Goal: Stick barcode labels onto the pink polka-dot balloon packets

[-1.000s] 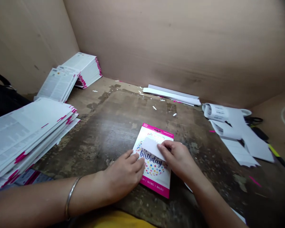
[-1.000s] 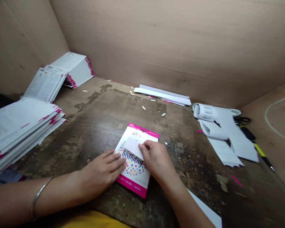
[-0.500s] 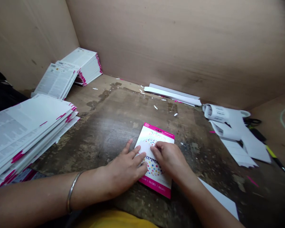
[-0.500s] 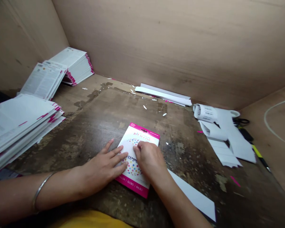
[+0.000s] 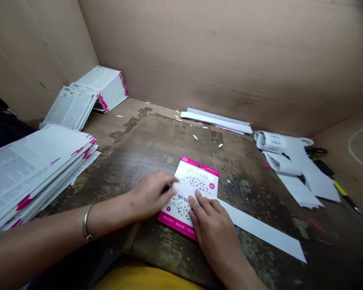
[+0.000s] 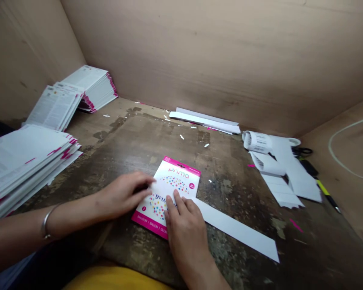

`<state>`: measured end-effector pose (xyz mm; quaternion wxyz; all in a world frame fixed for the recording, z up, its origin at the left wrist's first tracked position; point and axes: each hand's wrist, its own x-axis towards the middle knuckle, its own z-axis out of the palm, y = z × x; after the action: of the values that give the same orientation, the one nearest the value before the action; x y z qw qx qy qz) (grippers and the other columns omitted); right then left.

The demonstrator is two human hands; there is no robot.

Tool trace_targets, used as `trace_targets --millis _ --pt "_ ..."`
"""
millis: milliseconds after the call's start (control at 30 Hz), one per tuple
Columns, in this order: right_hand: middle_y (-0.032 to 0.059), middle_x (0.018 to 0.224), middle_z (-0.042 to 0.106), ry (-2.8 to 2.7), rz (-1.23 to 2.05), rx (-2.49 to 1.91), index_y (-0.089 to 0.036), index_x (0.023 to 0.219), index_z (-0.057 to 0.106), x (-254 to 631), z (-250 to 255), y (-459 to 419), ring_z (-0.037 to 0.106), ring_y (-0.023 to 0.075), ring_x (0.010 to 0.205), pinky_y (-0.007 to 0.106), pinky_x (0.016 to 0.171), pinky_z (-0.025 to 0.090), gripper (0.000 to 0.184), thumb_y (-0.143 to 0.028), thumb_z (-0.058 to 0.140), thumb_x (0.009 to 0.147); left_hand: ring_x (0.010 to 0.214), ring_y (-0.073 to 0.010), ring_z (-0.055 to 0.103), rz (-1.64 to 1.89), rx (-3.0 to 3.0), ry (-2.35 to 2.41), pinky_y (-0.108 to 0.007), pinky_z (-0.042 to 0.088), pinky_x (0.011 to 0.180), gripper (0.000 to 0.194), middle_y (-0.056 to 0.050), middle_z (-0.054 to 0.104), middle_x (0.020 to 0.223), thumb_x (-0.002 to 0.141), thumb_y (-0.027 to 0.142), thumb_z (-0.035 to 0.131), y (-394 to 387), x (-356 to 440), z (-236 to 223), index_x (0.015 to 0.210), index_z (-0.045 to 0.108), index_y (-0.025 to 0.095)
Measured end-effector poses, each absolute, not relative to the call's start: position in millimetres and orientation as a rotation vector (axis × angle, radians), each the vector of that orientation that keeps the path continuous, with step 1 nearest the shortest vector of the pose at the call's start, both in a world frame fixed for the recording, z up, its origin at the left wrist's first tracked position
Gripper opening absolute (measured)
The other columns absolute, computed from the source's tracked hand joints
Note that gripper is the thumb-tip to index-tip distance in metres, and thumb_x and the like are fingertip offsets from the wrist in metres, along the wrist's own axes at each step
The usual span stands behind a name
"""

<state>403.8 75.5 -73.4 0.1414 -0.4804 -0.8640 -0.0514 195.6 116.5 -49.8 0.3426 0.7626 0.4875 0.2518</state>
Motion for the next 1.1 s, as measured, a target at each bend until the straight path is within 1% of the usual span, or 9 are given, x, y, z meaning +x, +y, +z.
trace_targets --millis 167,233,333,400,533,633,800,967,1100 --pt "0.0114 0.125 0.057 -2.437 -0.108 -1.399 -0.014 0.114 0.063 405.5 -78.0 75.0 0.055 0.0259 0.093 0.041 0.083 0.049 0.032 -0.017 0.053 0.085 0.098 -0.0226 0.061 0.705 0.902 1.370 -0.030 0.051 0.075 0.051 -0.016 0.059 0.117 0.071 0.022 0.067 137.7 200.6 -33.5 0.117 0.050 0.009" --pt "0.0116 0.125 0.057 -2.424 -0.087 -1.404 -0.014 0.115 0.063 406.4 -79.0 73.8 0.055 0.0262 0.094 0.042 0.083 0.049 0.032 -0.017 0.052 0.085 0.092 -0.0220 0.063 0.673 0.799 1.353 -0.028 0.051 0.071 0.053 -0.015 0.064 0.107 0.065 0.025 0.073 144.1 205.9 -29.2 0.111 0.054 0.009" --pt "0.0112 0.125 0.058 -2.406 -0.054 -1.414 -0.015 0.115 0.063 407.9 -79.0 72.5 0.055 0.0270 0.097 0.043 0.085 0.049 0.032 -0.017 0.051 0.086 0.076 -0.0219 0.064 0.550 0.861 1.376 -0.027 0.049 0.063 0.040 -0.011 0.069 0.080 0.058 0.034 0.078 150.4 216.6 -27.8 0.086 0.063 0.009" --pt "0.0108 0.125 0.057 -2.398 -0.025 -1.424 -0.016 0.115 0.063 409.3 -78.5 72.5 0.056 0.0270 0.098 0.043 0.086 0.050 0.031 -0.018 0.050 0.087 0.070 -0.0235 0.065 0.505 0.929 1.350 -0.029 0.049 0.059 0.038 -0.010 0.069 0.075 0.055 0.035 0.079 149.4 226.3 -31.3 0.080 0.064 0.011" --pt "0.0099 0.126 0.057 -2.370 0.033 -1.426 -0.017 0.116 0.062 412.5 -74.3 72.7 0.057 0.0268 0.098 0.044 0.086 0.051 0.032 -0.020 0.050 0.087 0.075 -0.0265 0.067 0.693 0.813 1.211 -0.037 0.052 0.064 0.050 -0.012 0.069 0.097 0.060 0.030 0.076 133.5 243.5 -44.9 0.103 0.054 0.016" --pt "0.0092 0.124 0.058 -2.334 0.076 -1.424 -0.017 0.114 0.063 411.7 -64.7 68.7 0.056 0.0271 0.103 0.044 0.088 0.051 0.031 -0.019 0.050 0.087 0.078 -0.0270 0.067 0.795 0.677 1.079 -0.040 0.053 0.070 0.052 -0.015 0.066 0.103 0.064 0.027 0.075 119.6 247.0 -51.0 0.107 0.048 0.015" --pt "0.0166 0.133 0.049 -2.284 -0.085 -1.356 -0.006 0.124 0.054 397.7 -50.4 52.9 0.040 0.0289 0.126 0.045 0.101 0.042 0.038 -0.018 0.042 0.090 0.091 -0.0281 0.065 0.930 0.602 0.938 -0.039 0.054 0.077 0.053 -0.016 0.063 0.113 0.071 0.024 0.072 103.7 247.7 -45.5 0.115 0.043 0.017" --pt "0.0257 0.135 0.042 -2.160 -0.320 -1.471 -0.001 0.127 0.047 389.3 -53.8 40.8 0.030 0.0354 0.130 0.051 0.098 0.042 0.043 -0.016 0.046 0.087 0.096 -0.0259 0.065 1.053 0.519 0.855 -0.039 0.053 0.082 0.058 -0.011 0.061 0.118 0.075 0.023 0.069 88.0 255.1 -41.0 0.124 0.038 0.024" --pt "0.0279 0.141 0.031 -2.043 -0.301 -1.557 0.001 0.134 0.037 393.8 -53.5 37.4 0.021 0.0365 0.134 0.055 0.099 0.039 0.053 -0.023 0.046 0.088 0.095 -0.0256 0.065 1.129 0.492 0.826 -0.040 0.053 0.083 0.065 -0.009 0.064 0.115 0.073 0.021 0.070 79.2 259.1 -38.1 0.128 0.036 0.027"
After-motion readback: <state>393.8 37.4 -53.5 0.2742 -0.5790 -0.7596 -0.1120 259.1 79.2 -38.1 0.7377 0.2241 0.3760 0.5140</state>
